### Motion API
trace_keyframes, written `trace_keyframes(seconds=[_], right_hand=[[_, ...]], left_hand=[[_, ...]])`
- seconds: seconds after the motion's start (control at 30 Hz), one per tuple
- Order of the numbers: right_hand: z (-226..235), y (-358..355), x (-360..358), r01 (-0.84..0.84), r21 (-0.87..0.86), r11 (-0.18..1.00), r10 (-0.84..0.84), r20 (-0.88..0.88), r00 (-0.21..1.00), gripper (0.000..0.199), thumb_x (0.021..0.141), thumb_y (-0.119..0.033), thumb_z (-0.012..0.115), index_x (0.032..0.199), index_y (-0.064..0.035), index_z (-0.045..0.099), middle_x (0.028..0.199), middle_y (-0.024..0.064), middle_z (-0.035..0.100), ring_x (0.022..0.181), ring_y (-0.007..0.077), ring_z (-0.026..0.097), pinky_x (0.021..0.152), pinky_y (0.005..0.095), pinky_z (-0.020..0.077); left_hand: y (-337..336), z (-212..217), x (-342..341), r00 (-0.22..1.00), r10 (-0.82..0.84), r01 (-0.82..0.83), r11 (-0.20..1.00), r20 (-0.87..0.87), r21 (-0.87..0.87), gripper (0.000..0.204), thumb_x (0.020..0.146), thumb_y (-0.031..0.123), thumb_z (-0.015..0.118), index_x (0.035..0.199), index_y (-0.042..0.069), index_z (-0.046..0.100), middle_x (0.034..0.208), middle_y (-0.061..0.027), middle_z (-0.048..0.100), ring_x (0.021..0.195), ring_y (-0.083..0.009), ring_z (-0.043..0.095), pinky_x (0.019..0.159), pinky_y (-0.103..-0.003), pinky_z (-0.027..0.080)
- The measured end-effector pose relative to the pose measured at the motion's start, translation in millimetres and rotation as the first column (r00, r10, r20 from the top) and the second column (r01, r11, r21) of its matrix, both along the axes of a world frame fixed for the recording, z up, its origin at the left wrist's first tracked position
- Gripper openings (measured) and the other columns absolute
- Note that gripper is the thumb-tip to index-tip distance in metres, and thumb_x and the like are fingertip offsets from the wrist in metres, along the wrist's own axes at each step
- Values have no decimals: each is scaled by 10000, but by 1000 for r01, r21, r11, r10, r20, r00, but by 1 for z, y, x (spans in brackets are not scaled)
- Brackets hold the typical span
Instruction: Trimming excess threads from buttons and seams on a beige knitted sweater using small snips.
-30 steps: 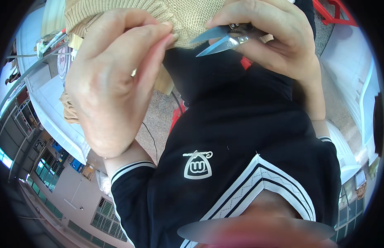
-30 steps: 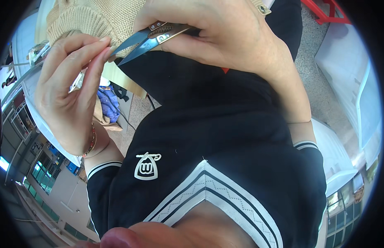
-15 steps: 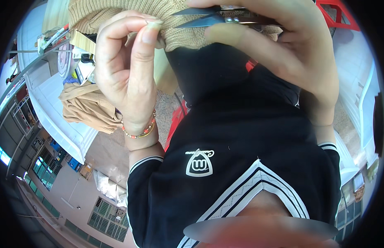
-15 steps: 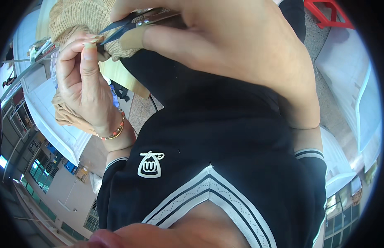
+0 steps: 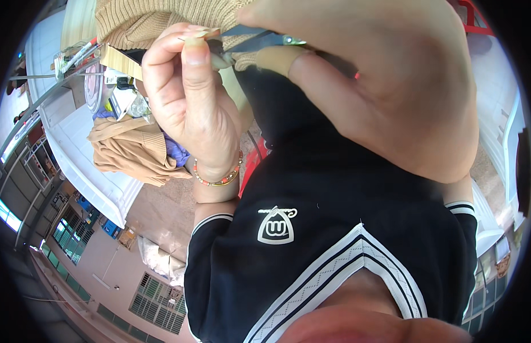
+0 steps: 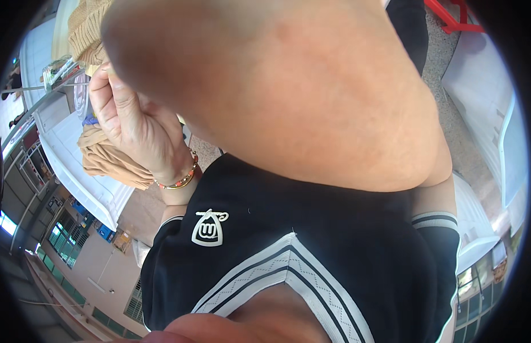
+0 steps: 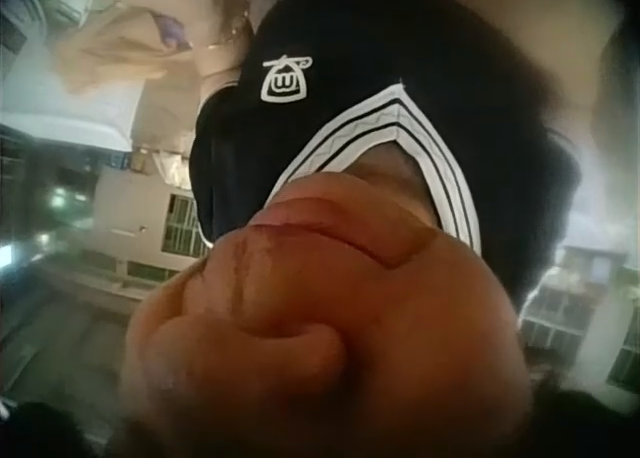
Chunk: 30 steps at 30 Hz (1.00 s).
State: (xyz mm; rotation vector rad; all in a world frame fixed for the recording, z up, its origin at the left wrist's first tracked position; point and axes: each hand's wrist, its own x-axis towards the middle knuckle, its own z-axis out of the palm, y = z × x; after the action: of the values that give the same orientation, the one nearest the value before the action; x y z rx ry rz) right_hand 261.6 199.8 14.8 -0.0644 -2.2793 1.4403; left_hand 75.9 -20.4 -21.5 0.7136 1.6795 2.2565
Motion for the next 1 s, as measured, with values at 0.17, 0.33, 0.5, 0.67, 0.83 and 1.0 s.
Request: trace_keyframes(seconds=[0.17,0.33,0.5,0.67,0.83,1.0], right_hand=[[16,-39,-56,54,-15,998,-54,-8,999,290,767,-57,785,1024,25,677,814,36,596,720,90,574,640,211,444],[18,-40,-53,114,-21,993,-114,-1,993,287,771,-55,782,1025,26,677,815,34,596,722,87,573,642,208,442],[24,-43,-44,185,-20,983,-185,16,983,283,774,-53,779,1025,27,678,816,32,596,724,84,572,643,206,441],[23,-41,-36,254,-21,967,-253,33,967,279,778,-52,777,1026,28,678,817,29,596,727,80,571,645,204,440],[28,-50,-42,281,-35,959,-280,44,959,275,781,-50,774,1026,29,678,817,27,596,729,77,570,646,201,438],[9,-2,23,363,25,932,-363,70,929,271,785,-48,771,1027,30,678,818,25,596,731,74,568,647,199,437]], left_hand=[[3,1,7,999,44,-44,999,16,-1,106,953,-2,544,1056,8,522,1090,-118,556,942,-135,551,877,-262,452],[13,-9,7,997,-11,24,982,-70,185,85,955,8,547,1034,24,519,1073,-105,547,936,-127,548,865,-257,455],[18,-9,7,958,70,-39,993,-280,114,108,939,39,585,1033,44,533,1041,-84,540,956,-122,534,854,-256,459],[15,-14,2,902,89,-80,996,-421,40,61,933,59,597,986,56,567,1053,-70,537,1014,-125,512,865,-262,459],[15,-19,5,913,139,-110,989,-382,96,21,943,85,594,938,66,584,1057,-59,537,1010,-125,527,853,-258,465],[14,-16,-6,985,111,-85,978,-131,188,109,967,118,567,1033,54,510,1061,-89,532,897,-165,595,791,-302,501]])
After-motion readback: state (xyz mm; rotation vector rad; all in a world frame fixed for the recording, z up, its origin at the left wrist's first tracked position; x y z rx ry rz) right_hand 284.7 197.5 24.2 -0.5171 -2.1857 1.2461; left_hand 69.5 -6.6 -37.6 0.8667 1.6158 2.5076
